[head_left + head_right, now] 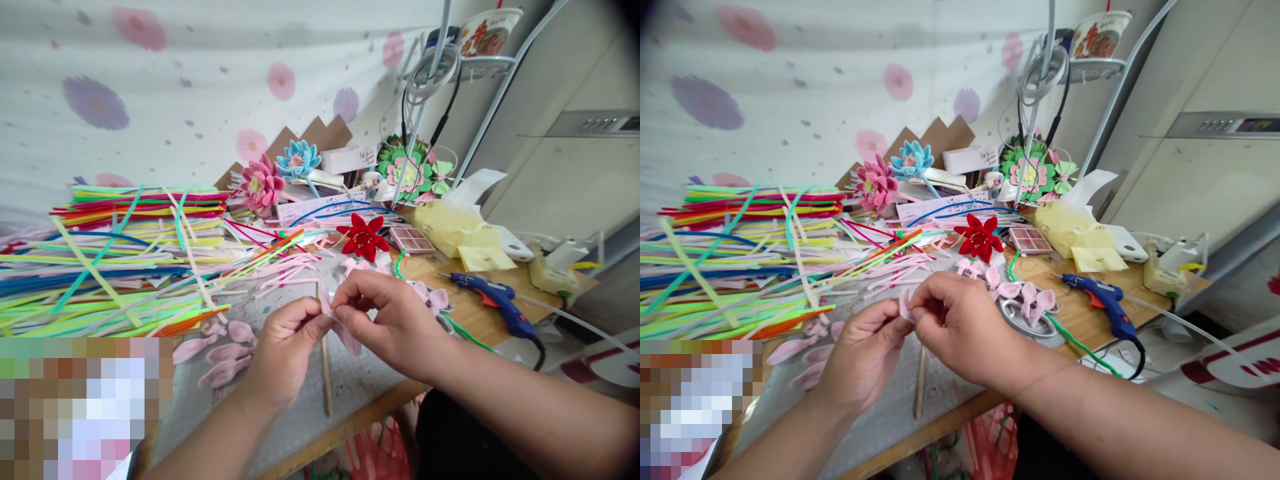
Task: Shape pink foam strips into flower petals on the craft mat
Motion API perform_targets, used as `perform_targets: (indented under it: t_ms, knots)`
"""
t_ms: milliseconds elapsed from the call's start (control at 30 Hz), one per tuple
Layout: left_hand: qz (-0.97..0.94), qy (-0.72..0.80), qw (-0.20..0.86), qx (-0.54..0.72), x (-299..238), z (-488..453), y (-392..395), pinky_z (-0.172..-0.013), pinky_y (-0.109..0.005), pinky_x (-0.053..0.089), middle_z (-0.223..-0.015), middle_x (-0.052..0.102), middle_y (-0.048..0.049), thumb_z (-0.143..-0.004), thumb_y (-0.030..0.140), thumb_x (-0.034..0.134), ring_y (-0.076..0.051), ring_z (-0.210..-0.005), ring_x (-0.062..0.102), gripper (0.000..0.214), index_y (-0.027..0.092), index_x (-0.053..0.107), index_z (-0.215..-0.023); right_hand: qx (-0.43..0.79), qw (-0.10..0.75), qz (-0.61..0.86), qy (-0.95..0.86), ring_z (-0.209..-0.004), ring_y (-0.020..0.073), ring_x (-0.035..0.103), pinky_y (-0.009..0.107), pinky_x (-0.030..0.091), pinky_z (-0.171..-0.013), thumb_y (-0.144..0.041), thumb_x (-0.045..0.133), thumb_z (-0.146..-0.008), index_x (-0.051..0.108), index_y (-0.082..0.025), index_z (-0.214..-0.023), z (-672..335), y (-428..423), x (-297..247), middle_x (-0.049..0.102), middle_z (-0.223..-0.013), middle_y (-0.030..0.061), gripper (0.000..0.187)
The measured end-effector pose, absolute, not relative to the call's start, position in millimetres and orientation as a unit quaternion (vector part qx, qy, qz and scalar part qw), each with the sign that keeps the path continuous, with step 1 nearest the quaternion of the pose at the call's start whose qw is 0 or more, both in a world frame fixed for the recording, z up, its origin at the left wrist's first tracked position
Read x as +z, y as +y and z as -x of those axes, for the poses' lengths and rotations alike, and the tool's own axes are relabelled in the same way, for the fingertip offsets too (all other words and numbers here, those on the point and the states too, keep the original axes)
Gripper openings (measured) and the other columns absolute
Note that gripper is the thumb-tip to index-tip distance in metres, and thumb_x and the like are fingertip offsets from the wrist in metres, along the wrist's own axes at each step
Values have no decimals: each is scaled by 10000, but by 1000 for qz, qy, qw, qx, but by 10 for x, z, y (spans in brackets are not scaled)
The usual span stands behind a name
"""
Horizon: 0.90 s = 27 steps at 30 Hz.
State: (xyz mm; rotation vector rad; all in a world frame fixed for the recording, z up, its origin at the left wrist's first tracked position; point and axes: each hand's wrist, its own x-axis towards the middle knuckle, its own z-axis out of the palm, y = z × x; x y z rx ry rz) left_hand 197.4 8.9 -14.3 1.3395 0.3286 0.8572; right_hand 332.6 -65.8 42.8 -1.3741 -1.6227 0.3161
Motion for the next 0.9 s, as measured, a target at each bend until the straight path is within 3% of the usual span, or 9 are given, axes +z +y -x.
perform_targets:
  t_ms: [233,433,700,900]
  knots:
    - [-554,140,728,377,-92,-2005,58,-691,-256,402,-670,602,-3,-754,283,682,-137,-697,509,92,194,688,-730,121,481,553,-669,-553,76,471,187,370,-510,-49,528,-712,544,-154,-692,-3309,-662,423,526,-614,-29,108]
    - [-603,130,692,376,-137,-1987,85,-688,-264,410,-707,625,-11,-782,284,652,-142,-701,518,95,196,687,-774,134,475,553,-672,-564,83,486,195,384,-522,-28,510,-695,530,-161,-689,-3310,-666,429,532,-627,-27,135]
    - [-671,144,622,378,-123,-1977,93,-685,-271,407,-716,628,-13,-815,228,608,-136,-658,512,94,186,680,-770,198,447,572,-658,-577,91,507,203,410,-536,-44,530,-727,553,-156,-686,-3350,-658,465,559,-635,-17,121]
    - [-654,170,642,363,-173,-1967,109,-635,-263,393,-622,554,4,-806,247,616,-121,-591,470,145,164,631,-688,308,462,546,-627,-557,89,528,205,421,-541,-40,546,-741,544,-156,-697,-3401,-629,456,552,-590,-36,124]
